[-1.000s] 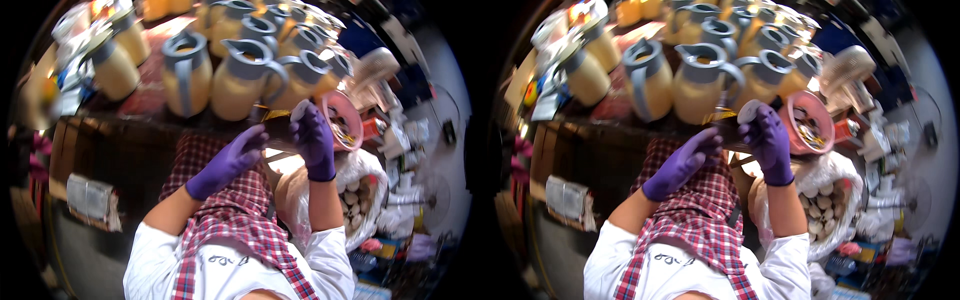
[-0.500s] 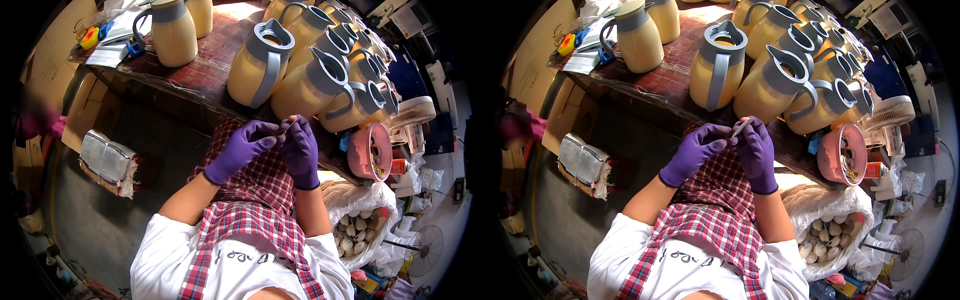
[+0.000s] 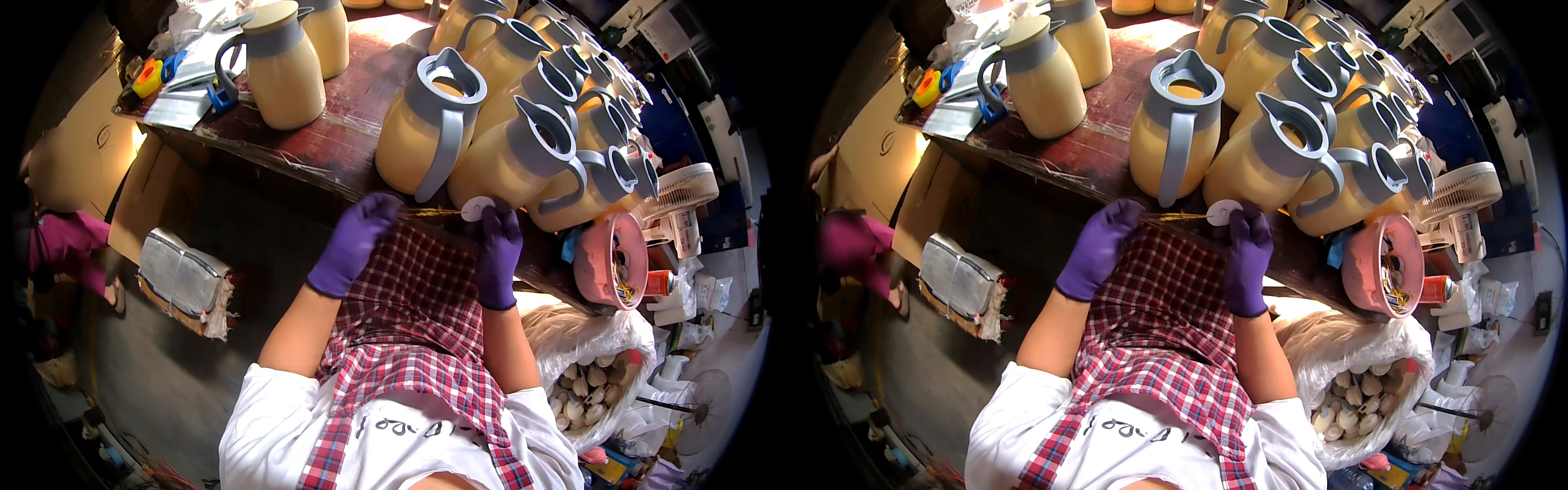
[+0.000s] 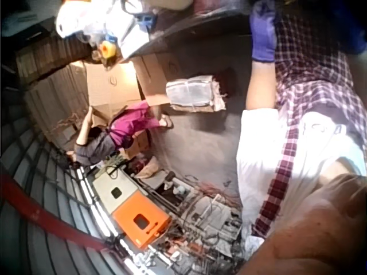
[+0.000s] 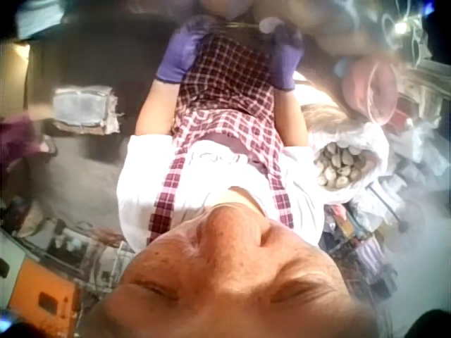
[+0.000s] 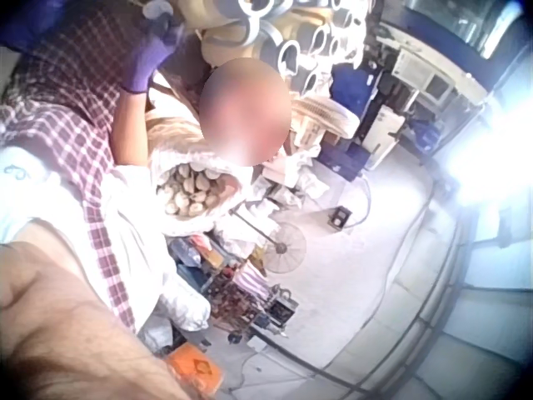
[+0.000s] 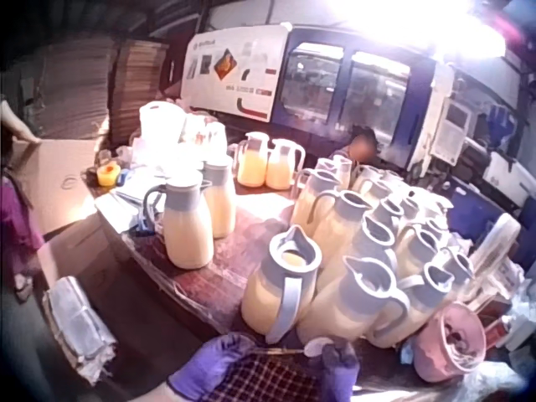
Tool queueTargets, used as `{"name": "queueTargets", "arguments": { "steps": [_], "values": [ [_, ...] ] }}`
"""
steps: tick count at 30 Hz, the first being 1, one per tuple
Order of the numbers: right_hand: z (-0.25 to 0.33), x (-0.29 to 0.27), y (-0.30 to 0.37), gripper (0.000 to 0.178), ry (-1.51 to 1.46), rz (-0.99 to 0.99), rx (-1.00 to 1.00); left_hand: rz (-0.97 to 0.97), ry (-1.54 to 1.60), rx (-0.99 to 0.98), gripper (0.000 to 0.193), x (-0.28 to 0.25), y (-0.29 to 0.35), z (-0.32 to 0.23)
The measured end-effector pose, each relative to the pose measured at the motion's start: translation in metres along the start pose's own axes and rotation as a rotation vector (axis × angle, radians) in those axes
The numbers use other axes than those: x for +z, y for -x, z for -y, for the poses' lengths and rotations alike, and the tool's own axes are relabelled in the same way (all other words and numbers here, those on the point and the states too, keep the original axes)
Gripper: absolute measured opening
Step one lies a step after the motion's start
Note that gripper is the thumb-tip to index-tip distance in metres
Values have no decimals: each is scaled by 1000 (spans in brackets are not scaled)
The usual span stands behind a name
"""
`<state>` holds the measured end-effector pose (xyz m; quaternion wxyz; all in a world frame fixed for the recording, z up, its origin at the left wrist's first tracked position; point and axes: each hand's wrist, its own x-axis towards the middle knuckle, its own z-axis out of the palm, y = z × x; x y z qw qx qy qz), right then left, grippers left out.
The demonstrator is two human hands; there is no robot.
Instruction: The person assembles components of thermos flasks by inserting circular inner pieces into lids, attaching the lids to the flask bodies, and testing the handle mechanisms.
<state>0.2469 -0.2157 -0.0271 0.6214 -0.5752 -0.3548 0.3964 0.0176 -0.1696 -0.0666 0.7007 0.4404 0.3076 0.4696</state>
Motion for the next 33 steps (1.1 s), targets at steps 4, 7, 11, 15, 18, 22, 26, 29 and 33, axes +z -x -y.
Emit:
{"name": "queueTargets", "arguments": {
  "steps": [4, 7, 11, 15, 18, 22, 26, 29, 33],
  "values": [
    [-35, 13, -12, 26, 286, -106, -156, 40, 560, -203, 31, -10, -13, 20],
    [-32, 26, -17, 25, 306, -88, -150, 91, 754, -200, 30, -17, -25, 31],
    [-5, 55, -27, 25, -164, -166, -92, 306, 1272, -9, 27, -27, -53, 33],
    [61, 69, -34, 27, -420, -68, -444, 404, 1011, 199, 31, 9, -71, -35],
    [95, 71, -43, 21, 78, 53, -793, 280, 813, 265, 24, 40, -72, -73],
    [122, 79, -51, 17, 296, 243, -883, 201, 551, 423, 21, 43, -59, -78],
    [116, 85, -61, 15, 350, 300, -929, 334, 914, 366, 19, 32, -60, -68],
    [119, 86, -59, 13, 400, 298, -926, 111, 504, 504, 14, 22, -57, -58],
    [123, 83, -61, 10, 491, 309, -1037, 20, 86, 622, 16, 39, -47, -90]
  ]
}}
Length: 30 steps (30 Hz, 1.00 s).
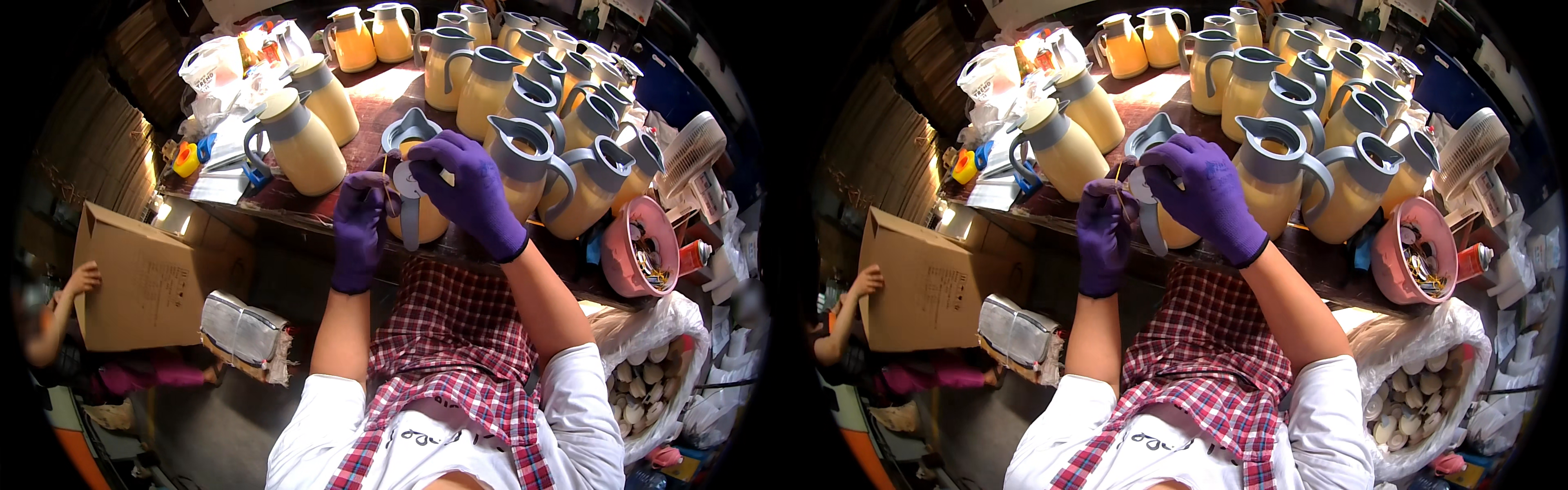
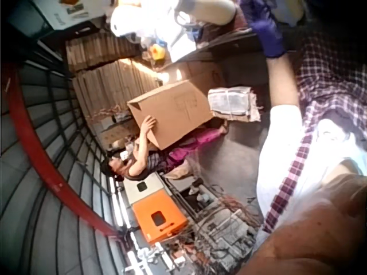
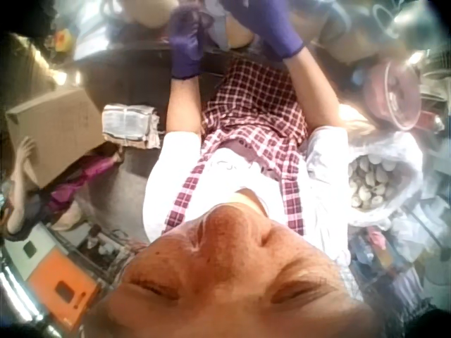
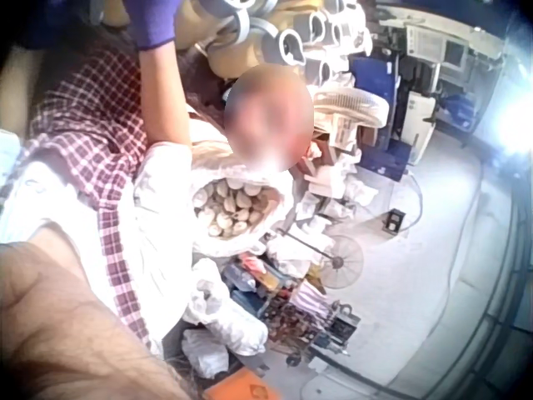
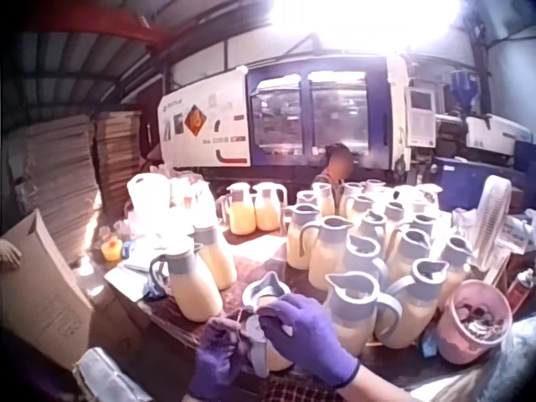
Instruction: The person assembles components of thermos flasks by inserting circular inner pieces into lids, attaching the lids to the flask bodies, and testing the handle mechanisms.
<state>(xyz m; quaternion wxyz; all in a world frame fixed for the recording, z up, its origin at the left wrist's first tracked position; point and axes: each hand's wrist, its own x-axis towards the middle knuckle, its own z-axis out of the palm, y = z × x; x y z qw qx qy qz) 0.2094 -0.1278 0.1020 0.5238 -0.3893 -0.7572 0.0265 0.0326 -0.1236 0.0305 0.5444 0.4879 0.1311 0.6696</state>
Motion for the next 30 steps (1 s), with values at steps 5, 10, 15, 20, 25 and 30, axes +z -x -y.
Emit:
{"name": "queueTargets", "arguments": {
  "steps": [5, 10, 15, 20, 25, 30],
  "values": [
    [2, 0, 1, 9, -65, 56, 40, -4, -336, 33, 14, 23, -8, -30],
    [-6, 0, 0, 17, -531, 95, 352, 74, -752, 132, 16, 0, -13, -35],
    [-47, 19, 2, 22, 153, 43, -166, 299, -1083, 348, 22, -3, -41, -60],
    [-33, 13, 9, 21, 116, 109, -206, 288, -826, 135, 34, -24, -84, -66],
    [-25, 10, 24, 26, 93, 15, -239, 486, -858, 456, 32, -13, -132, -35],
    [2, -17, 51, 14, 54, -264, -340, 401, -683, 160, 34, -45, -109, -12]
  ]
}}
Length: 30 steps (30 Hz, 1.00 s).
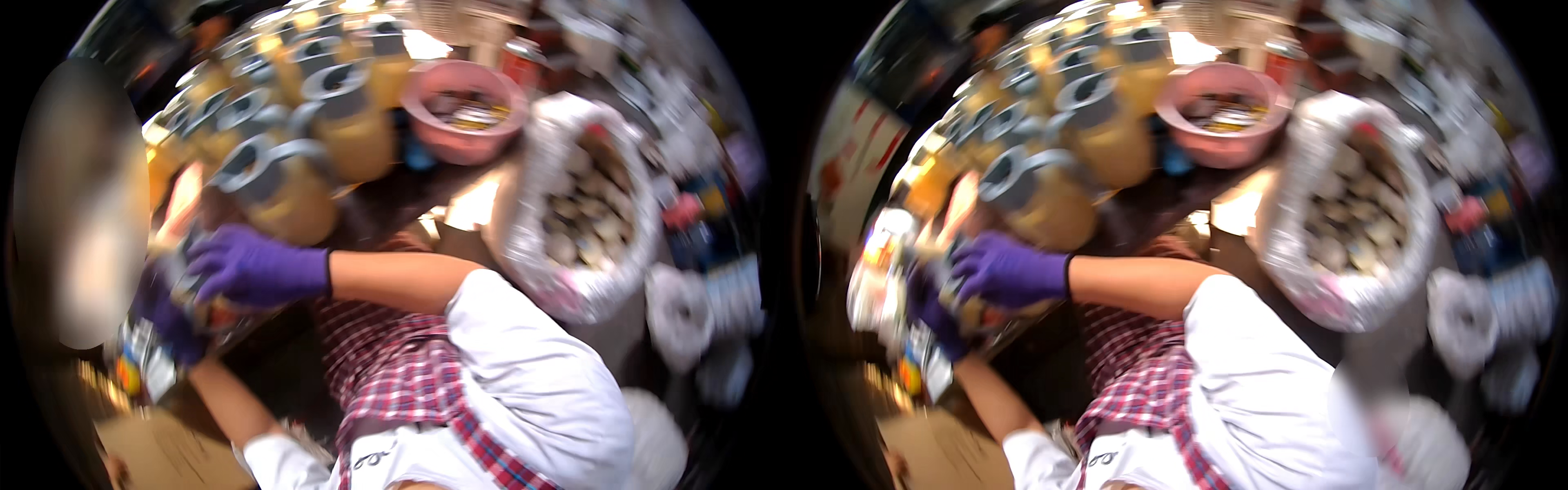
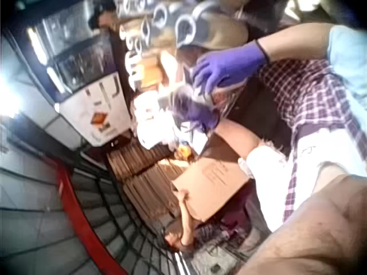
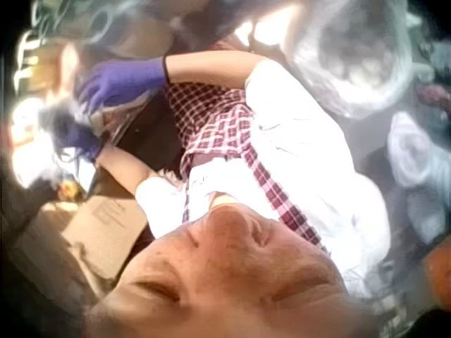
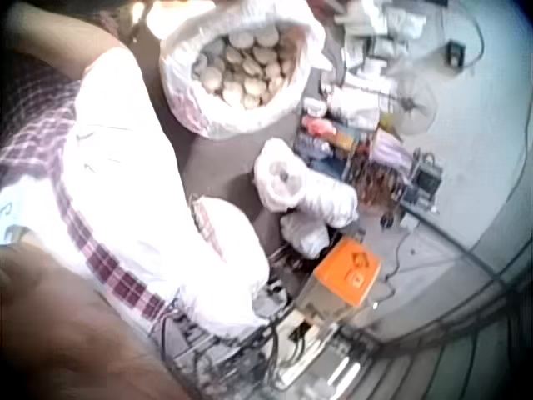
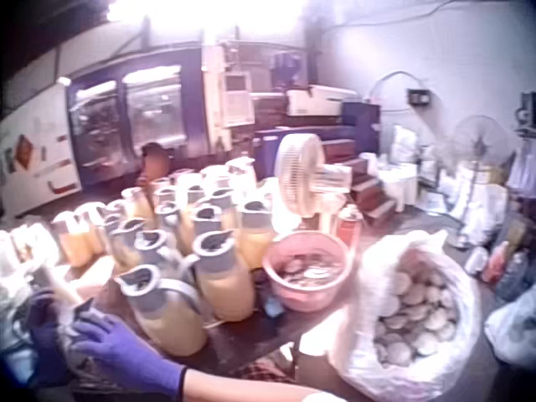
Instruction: The person assembles components of thermos flasks by inserting circular inner pieces into lids, attaching the lids to the flask bodies, and testing the handle mechanisms.
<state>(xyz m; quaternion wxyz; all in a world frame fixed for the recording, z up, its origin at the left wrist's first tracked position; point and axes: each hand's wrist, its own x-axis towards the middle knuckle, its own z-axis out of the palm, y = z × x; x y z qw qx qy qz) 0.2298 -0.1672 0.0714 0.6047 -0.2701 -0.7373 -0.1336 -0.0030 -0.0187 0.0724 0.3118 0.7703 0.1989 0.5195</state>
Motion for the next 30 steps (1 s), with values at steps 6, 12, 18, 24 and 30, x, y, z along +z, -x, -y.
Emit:
{"name": "queueTargets", "arguments": {
  "steps": [6, 12, 18, 24, 30],
  "values": [
    [77, -262, 115, 23, -51, -333, 683, -220, 18, -163, 57, 27, 109, -5],
    [40, -453, 362, 36, 1500, 21, 1147, -527, 119, -614, 51, 64, 176, 27],
    [33, -487, 488, 67, 1508, 411, 1485, -347, 690, -372, 42, 73, 177, 15],
    [79, -552, 459, 64, 1153, 347, 1619, -14, 272, -388, 68, 91, 178, -105],
    [69, -358, 228, 55, 16, -550, 1342, 119, 210, -503, 49, 122, 203, -112]
  ]
}}
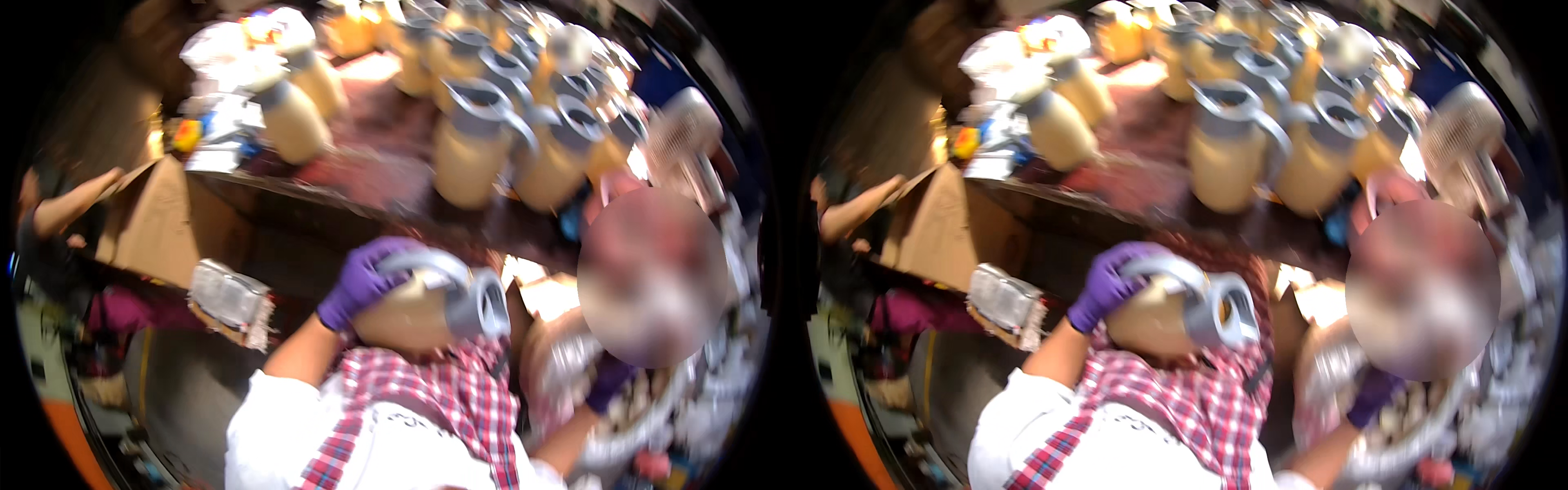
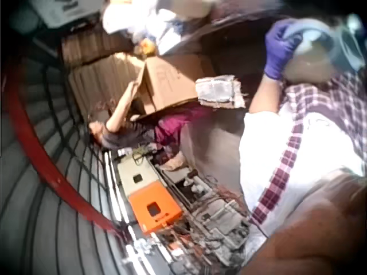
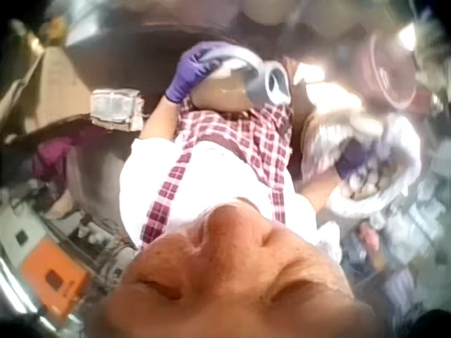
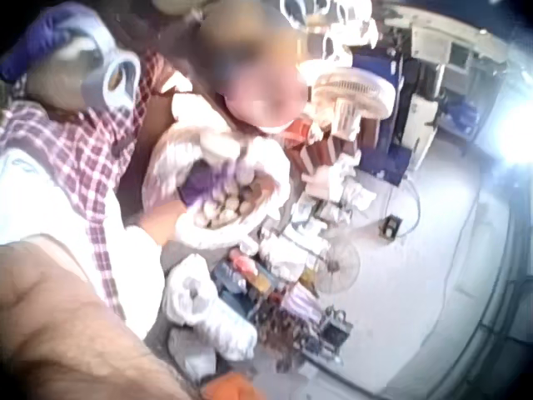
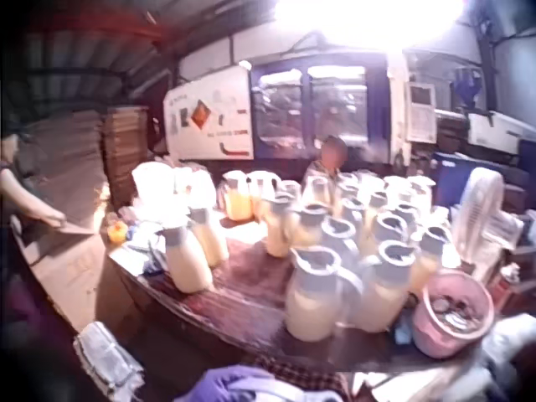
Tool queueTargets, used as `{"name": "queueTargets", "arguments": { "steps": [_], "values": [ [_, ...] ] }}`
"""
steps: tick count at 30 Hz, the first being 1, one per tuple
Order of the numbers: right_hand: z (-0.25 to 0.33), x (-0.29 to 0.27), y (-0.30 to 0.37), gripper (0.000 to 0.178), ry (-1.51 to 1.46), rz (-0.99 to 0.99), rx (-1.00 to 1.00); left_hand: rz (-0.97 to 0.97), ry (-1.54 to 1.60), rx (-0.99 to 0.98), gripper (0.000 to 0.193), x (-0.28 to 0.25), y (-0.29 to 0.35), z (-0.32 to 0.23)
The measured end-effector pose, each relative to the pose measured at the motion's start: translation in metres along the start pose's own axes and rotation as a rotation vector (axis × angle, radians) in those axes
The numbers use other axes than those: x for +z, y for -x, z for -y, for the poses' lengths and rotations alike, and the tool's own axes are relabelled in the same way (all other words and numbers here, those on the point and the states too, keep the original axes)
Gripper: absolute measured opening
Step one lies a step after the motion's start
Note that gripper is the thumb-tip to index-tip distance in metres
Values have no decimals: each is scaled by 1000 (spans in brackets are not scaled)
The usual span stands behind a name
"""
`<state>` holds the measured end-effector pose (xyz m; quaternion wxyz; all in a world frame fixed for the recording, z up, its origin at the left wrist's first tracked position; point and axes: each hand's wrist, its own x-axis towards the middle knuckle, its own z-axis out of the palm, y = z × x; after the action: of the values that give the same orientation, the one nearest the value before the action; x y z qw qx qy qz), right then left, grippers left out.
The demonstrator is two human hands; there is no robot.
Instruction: The person assembles components of thermos flasks by inserting circular inner pieces into lids, attaching the lids to the flask bodies, and testing the handle mechanisms.
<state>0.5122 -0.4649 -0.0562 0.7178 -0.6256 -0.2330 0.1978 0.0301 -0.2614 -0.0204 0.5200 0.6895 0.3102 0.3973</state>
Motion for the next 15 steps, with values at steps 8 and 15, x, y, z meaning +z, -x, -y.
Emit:
{"name": "queueTargets", "arguments": {
  "steps": [8, 15],
  "values": [
    [61, 208, 106, 47, -564, 304, -192, -19, 238, -58, 49, 16, -27, -21],
    [75, 179, 110, 43, 68, 698, -384, -60, 264, -134, 48, -3, -7, -8]
  ]
}}
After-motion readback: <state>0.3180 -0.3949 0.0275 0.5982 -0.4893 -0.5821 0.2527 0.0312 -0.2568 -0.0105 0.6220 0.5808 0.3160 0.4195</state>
